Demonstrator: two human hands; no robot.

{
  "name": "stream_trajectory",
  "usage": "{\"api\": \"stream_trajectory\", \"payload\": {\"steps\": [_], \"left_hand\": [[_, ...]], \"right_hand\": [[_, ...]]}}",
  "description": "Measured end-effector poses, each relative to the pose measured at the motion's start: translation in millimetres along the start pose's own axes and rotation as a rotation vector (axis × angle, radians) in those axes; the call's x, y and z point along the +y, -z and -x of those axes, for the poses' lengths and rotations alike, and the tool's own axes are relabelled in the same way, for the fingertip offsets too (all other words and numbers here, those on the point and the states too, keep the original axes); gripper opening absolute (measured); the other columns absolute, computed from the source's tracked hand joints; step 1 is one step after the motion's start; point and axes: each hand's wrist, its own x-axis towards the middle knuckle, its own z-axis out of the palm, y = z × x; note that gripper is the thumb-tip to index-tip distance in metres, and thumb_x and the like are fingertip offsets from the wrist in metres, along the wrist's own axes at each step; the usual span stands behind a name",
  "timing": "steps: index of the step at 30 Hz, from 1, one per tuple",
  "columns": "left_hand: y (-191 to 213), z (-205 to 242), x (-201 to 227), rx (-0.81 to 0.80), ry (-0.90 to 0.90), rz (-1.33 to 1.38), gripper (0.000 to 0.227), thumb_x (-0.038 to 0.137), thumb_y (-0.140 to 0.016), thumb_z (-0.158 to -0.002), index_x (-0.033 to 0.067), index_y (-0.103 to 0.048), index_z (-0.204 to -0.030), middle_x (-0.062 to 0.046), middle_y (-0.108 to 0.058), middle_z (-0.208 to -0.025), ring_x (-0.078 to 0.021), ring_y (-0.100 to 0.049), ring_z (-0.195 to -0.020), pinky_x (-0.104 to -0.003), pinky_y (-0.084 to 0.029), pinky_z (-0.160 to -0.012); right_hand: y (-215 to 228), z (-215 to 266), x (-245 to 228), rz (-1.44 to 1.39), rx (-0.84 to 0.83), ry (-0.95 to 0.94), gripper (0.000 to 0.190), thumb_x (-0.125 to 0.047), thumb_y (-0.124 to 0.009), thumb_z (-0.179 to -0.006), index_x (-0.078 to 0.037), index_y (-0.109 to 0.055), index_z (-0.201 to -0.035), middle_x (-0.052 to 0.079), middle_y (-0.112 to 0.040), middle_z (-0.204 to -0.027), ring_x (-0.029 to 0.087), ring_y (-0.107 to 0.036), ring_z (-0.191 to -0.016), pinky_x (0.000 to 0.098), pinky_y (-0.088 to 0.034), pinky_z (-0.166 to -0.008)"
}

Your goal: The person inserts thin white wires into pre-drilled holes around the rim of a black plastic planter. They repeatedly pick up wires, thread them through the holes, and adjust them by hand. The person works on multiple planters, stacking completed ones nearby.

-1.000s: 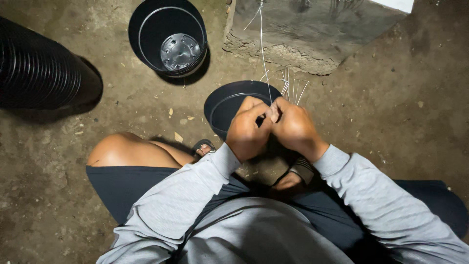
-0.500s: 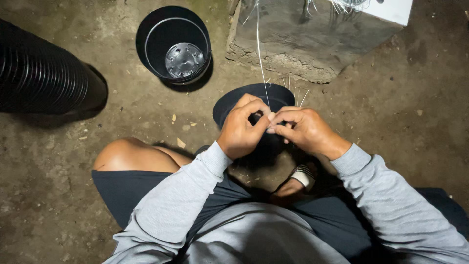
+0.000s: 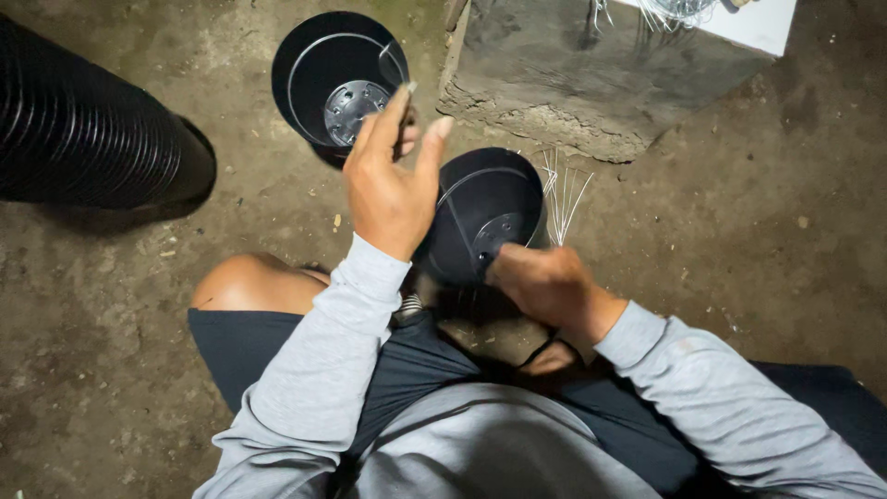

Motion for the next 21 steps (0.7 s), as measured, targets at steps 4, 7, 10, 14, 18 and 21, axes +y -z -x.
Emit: {"api": "stream_trajectory", "payload": {"steps": [4, 7, 10, 14, 18, 21], "left_hand": [[1.5, 3.5, -2.0, -0.014, -0.022, -0.187, 0.023, 0.015, -0.077, -0.097, -0.0029, -0.073, -0.112, -0.015, -0.073, -0.089, -0.0283, -0.069, -0.077, -0.038, -0.054, -0.071], [0.3, 8.6, -4.4, -0.014, -0.074, -0.271, 0.014, 0.011, -0.075, -0.097, -0.0005, -0.076, -0.106, -0.016, -0.071, -0.082, -0.0346, -0.068, -0.076, -0.043, -0.051, -0.068], [-2.8, 14.1, -4.6, -0.035, -0.063, -0.220, 0.008, 0.009, -0.071, -0.101, 0.0016, -0.075, -0.103, -0.016, -0.073, -0.089, -0.0350, -0.072, -0.082, -0.041, -0.054, -0.070], [-8.0, 18.4, 2.1, -0.092, 0.070, 0.104, 0.014, 0.007, -0.062, -0.106, -0.0015, -0.072, -0.111, -0.013, -0.078, -0.100, -0.0215, -0.081, -0.086, -0.030, -0.063, -0.071], [-0.5, 8.7, 10.7, -0.185, 0.133, 0.335, 0.018, 0.006, -0.059, -0.107, -0.0051, -0.069, -0.117, -0.012, -0.079, -0.104, -0.0162, -0.080, -0.088, -0.028, -0.066, -0.075], [21.1, -2.9, 19.8, -0.343, 0.057, 0.374, 0.019, 0.006, -0.058, -0.108, -0.0055, -0.069, -0.119, -0.011, -0.079, -0.107, -0.0157, -0.080, -0.090, -0.027, -0.065, -0.077]], "right_hand": [[-26.1, 10.3, -3.2, 0.156, 0.047, 0.034, 0.014, -0.019, -0.074, -0.090, -0.011, -0.065, -0.082, 0.006, -0.060, -0.082, 0.025, -0.061, -0.052, 0.0393, -0.047, -0.045], [-41.9, 14.8, -1.4, 0.236, 0.078, 0.065, 0.009, -0.016, -0.071, -0.090, -0.010, -0.067, -0.086, 0.007, -0.064, -0.091, 0.023, -0.060, -0.049, 0.0373, -0.046, -0.043], [-50.4, 16.6, -2.6, 0.283, 0.054, 0.061, 0.006, -0.015, -0.070, -0.087, -0.010, -0.068, -0.089, 0.008, -0.065, -0.095, 0.022, -0.061, -0.051, 0.0365, -0.046, -0.045], [-49.9, 9.9, -11.1, 0.241, -0.050, -0.068, 0.012, -0.026, -0.075, -0.095, -0.015, -0.071, -0.091, 0.005, -0.062, -0.083, 0.023, -0.065, -0.057, 0.0387, -0.050, -0.052], [-27.5, 3.4, -13.1, 0.098, 0.173, 0.093, 0.030, -0.020, -0.075, -0.084, -0.010, -0.071, -0.113, 0.007, -0.071, -0.104, 0.024, -0.070, -0.072, 0.0334, -0.055, -0.061], [6.8, -0.7, -0.3, 0.112, 0.296, -0.045, 0.026, -0.014, -0.075, -0.090, -0.014, -0.065, -0.114, 0.006, -0.067, -0.109, 0.027, -0.071, -0.086, 0.0339, -0.057, -0.071]]}}
